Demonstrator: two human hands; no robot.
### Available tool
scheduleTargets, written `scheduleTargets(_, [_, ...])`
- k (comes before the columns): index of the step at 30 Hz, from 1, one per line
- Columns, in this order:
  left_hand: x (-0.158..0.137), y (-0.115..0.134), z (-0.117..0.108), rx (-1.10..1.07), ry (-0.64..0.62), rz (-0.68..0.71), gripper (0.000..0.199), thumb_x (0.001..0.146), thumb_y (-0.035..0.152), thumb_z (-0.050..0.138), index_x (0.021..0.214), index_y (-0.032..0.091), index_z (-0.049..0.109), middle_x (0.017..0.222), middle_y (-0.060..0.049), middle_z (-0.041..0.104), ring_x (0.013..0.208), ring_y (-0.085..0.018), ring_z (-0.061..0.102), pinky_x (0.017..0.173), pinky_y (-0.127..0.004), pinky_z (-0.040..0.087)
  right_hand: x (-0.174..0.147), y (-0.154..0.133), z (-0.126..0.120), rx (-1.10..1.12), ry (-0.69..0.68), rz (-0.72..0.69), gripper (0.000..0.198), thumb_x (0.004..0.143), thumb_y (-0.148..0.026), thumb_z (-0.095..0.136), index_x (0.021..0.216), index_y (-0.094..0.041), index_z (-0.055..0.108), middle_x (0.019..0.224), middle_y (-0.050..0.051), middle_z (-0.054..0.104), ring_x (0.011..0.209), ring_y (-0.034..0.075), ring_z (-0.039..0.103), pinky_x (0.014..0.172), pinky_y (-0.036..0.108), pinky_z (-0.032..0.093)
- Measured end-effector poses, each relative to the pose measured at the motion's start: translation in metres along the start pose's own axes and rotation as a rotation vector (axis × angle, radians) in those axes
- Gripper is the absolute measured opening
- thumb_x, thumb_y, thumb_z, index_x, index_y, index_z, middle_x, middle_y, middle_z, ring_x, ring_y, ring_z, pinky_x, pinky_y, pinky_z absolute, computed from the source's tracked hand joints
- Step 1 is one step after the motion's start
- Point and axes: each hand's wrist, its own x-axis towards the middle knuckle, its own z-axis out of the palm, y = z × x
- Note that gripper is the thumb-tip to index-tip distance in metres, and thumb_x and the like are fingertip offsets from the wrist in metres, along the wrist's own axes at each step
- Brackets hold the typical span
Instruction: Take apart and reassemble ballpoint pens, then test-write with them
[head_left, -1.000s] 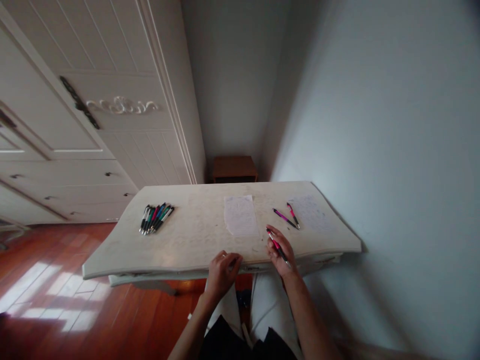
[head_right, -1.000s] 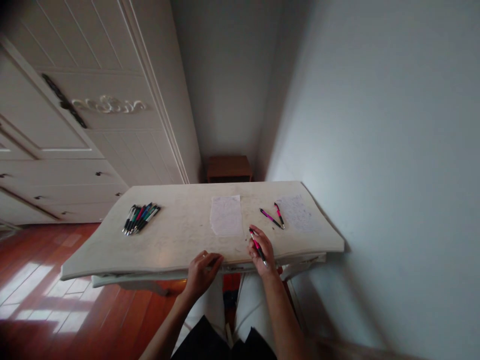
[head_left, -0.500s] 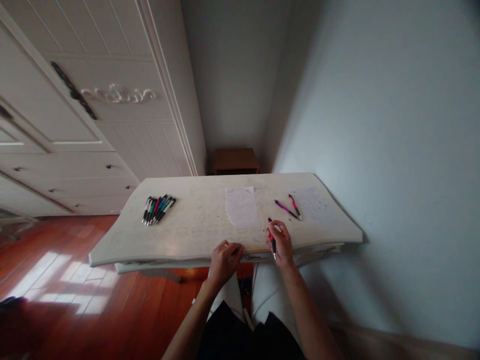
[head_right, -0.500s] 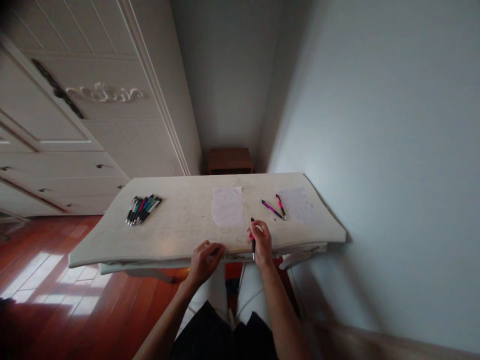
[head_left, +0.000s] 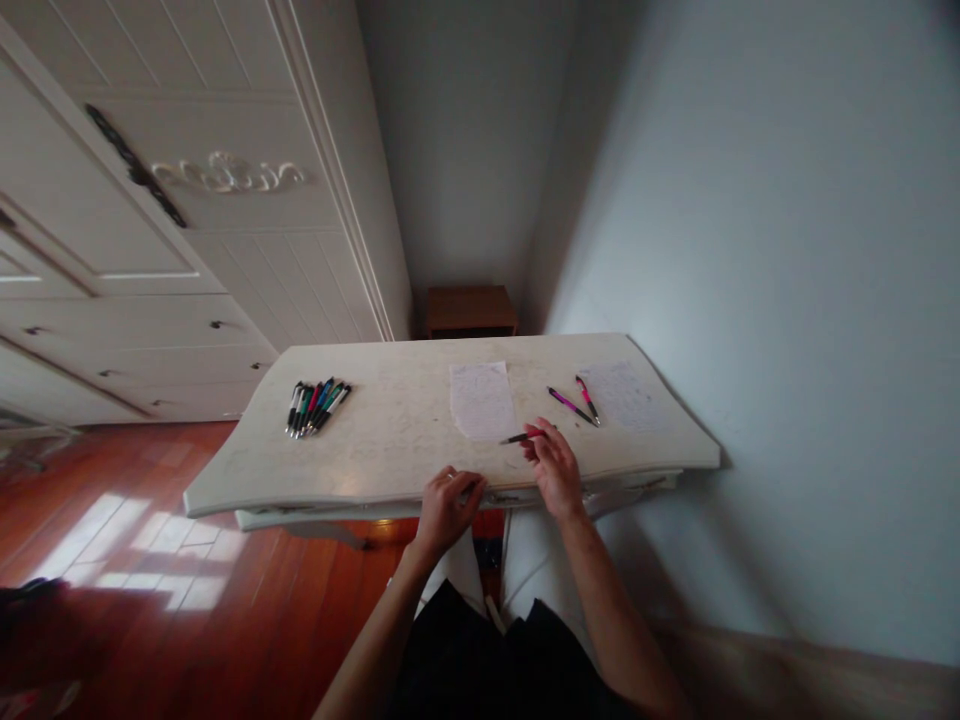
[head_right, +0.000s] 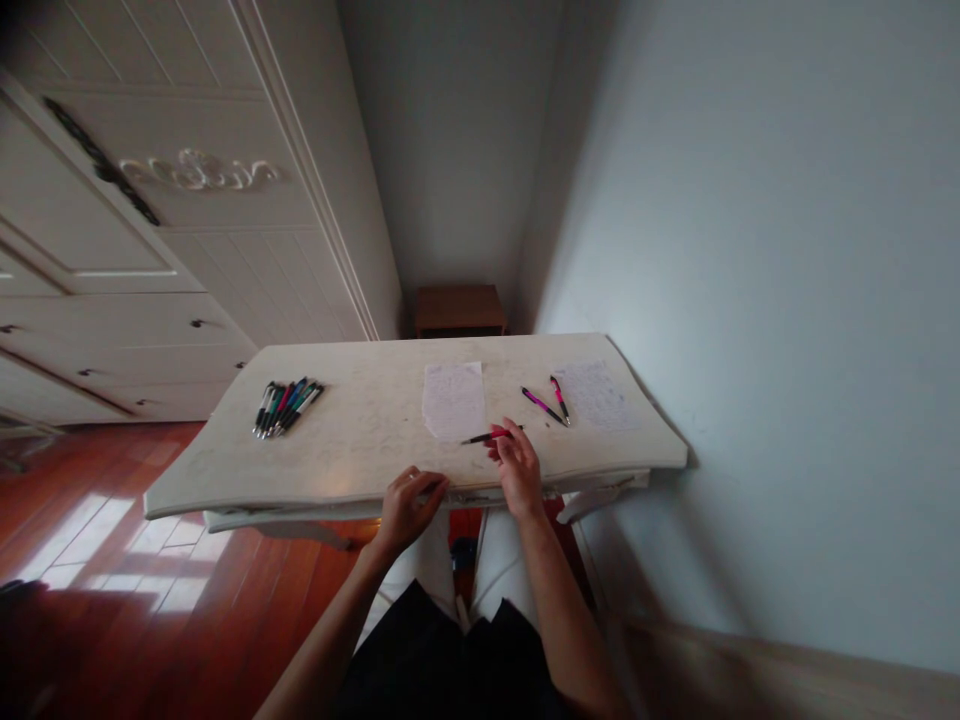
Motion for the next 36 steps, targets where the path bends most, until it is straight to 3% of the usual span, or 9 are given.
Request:
scheduleTargets(4, [0.000, 0.000, 0.001, 0.009, 0.008, 0.007, 0.013, 0.086, 0.025, 0.062, 0.084, 0.023, 0.074, 0.075, -0.006, 0.072, 0.070, -0.019, 0.057, 0.069, -0.029, 0.042, -0.001, -0.001, -0.004, 0.095, -0.037, 0.023, 0.052, 0.066, -0.032, 0.084, 0.112, -0.025, 0.061, 0.121, 0.008, 0.067, 0.105, 0.022, 0.065, 0.080, 0.033, 0.051])
scheduleTargets(12, [-0.002, 0.001, 0.004, 0.093, 0.030, 0.073, 0.012, 0.089, 0.023, 0.059, 0.084, 0.021, 0.070, 0.075, -0.004, 0.071, 0.071, -0.018, 0.058, 0.069, -0.029, 0.043, -0.004, 0.003, -0.015, 0.211, -0.028, 0.021, 0.042, 0.068, -0.031, 0.082, 0.103, -0.026, 0.060, 0.104, 0.003, 0.072, 0.084, 0.014, 0.066, 0.071, 0.028, 0.051])
scheduleTargets(22, [-0.002, 0.003, 0.004, 0.140, 0.043, 0.111, 0.012, 0.090, 0.022, 0.058, 0.082, 0.020, 0.067, 0.074, -0.001, 0.070, 0.069, -0.016, 0.057, 0.069, -0.029, 0.043, -0.009, 0.007, -0.022, 0.258, -0.102, 0.028, 0.030, 0.074, -0.027, 0.079, 0.100, -0.027, 0.064, 0.093, 0.001, 0.073, 0.075, 0.011, 0.064, 0.068, 0.024, 0.050])
scheduleTargets(36, [-0.003, 0.004, 0.009, 0.203, 0.089, 0.106, 0.012, 0.090, 0.020, 0.058, 0.080, 0.020, 0.066, 0.071, -0.002, 0.069, 0.069, -0.017, 0.056, 0.067, -0.029, 0.042, -0.008, 0.009, -0.030, 0.248, -0.161, 0.084, 0.035, 0.072, -0.027, 0.079, 0.104, -0.030, 0.065, 0.085, -0.001, 0.070, 0.068, 0.011, 0.060, 0.064, 0.025, 0.049])
